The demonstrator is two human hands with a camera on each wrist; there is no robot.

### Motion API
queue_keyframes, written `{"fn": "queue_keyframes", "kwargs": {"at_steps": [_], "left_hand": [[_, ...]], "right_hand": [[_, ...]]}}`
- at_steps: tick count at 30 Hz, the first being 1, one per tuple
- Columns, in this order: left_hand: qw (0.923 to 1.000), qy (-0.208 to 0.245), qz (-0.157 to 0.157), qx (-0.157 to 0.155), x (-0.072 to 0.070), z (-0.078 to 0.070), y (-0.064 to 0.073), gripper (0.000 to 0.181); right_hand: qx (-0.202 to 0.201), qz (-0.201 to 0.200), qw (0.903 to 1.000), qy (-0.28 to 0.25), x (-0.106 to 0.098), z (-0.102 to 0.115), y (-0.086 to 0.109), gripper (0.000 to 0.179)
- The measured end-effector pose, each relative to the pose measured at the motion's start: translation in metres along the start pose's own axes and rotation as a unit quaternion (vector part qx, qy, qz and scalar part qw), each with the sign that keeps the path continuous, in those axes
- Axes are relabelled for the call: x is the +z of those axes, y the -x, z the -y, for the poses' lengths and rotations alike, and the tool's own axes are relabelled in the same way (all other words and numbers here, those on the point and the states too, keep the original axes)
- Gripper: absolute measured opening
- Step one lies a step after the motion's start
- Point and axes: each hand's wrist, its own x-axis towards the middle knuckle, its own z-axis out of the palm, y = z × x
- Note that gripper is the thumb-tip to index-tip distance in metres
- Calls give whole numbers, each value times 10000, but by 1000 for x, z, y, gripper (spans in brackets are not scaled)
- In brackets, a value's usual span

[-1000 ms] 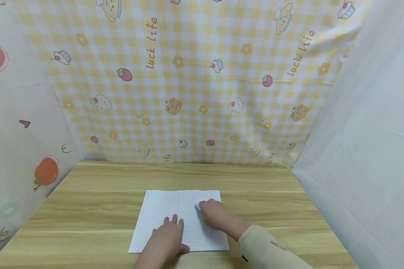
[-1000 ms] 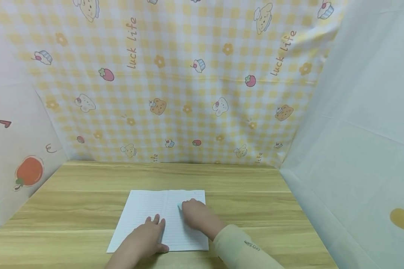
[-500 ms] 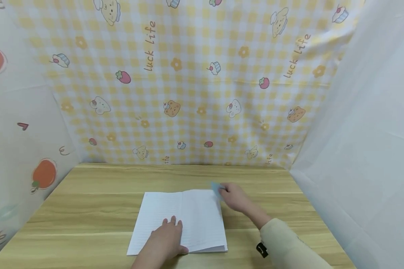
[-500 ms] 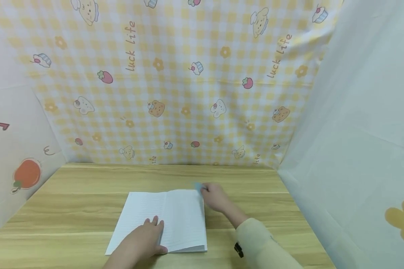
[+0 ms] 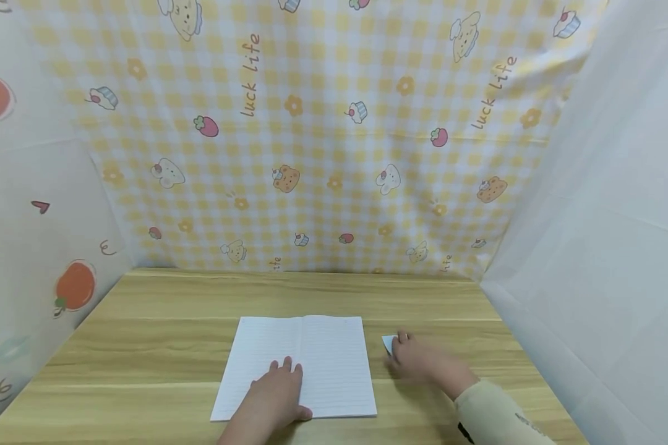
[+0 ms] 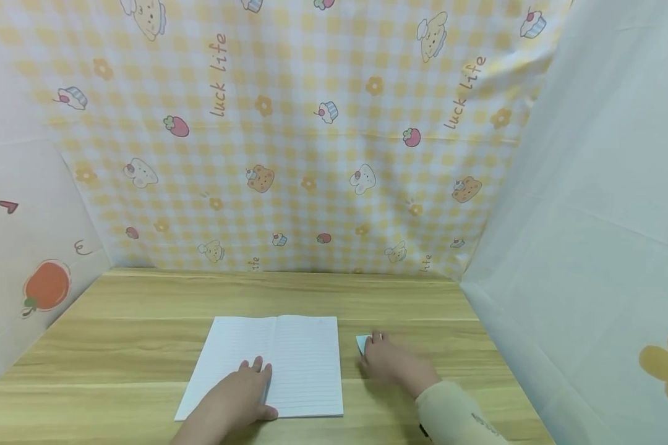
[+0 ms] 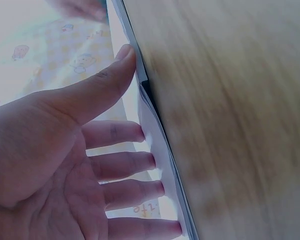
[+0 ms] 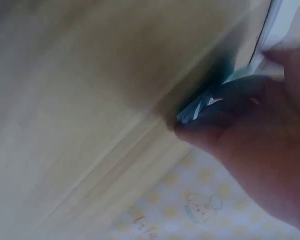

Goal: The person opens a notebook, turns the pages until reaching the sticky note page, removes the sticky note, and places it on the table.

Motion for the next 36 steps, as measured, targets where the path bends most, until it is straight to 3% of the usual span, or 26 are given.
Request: {"fn": "queue_keyframes", "kwargs": {"at_steps": [1, 3, 5, 10, 15, 20, 24, 30, 36], "left_hand": [[10000, 20, 22, -9, 0, 0, 0, 83], [10000, 43, 36, -12, 0, 0, 1, 83], [10000, 51, 16, -20, 0, 1, 2, 83], [10000, 6, -77, 3, 0, 5, 6, 84], [9999, -27, -83, 64, 0, 7, 8, 84], [9998, -5, -99, 169, 0, 7, 6, 84], [9998, -9, -99, 155, 0, 7, 6, 84], [9997, 31, -63, 229, 2, 9, 7, 85], [9990, -87, -31, 441, -8, 14, 7, 80]], "right_hand": [[172, 126, 9976, -664, 3, 1, 2, 68], [357, 402, 9921, -1135, 6, 4, 6, 88], [380, 482, 9922, -1086, 7, 9, 7, 96], [122, 482, 9937, -1000, 8, 23, 8, 93], [10, 333, 9928, -1148, 12, 14, 14, 88], [681, 187, 9899, -1228, 11, -7, 19, 85], [1188, 104, 9856, -1200, 9, 0, 14, 93], [835, 331, 9870, -1337, 9, 31, 9, 94], [509, 145, 9899, -1315, 4, 27, 16, 80]]}}
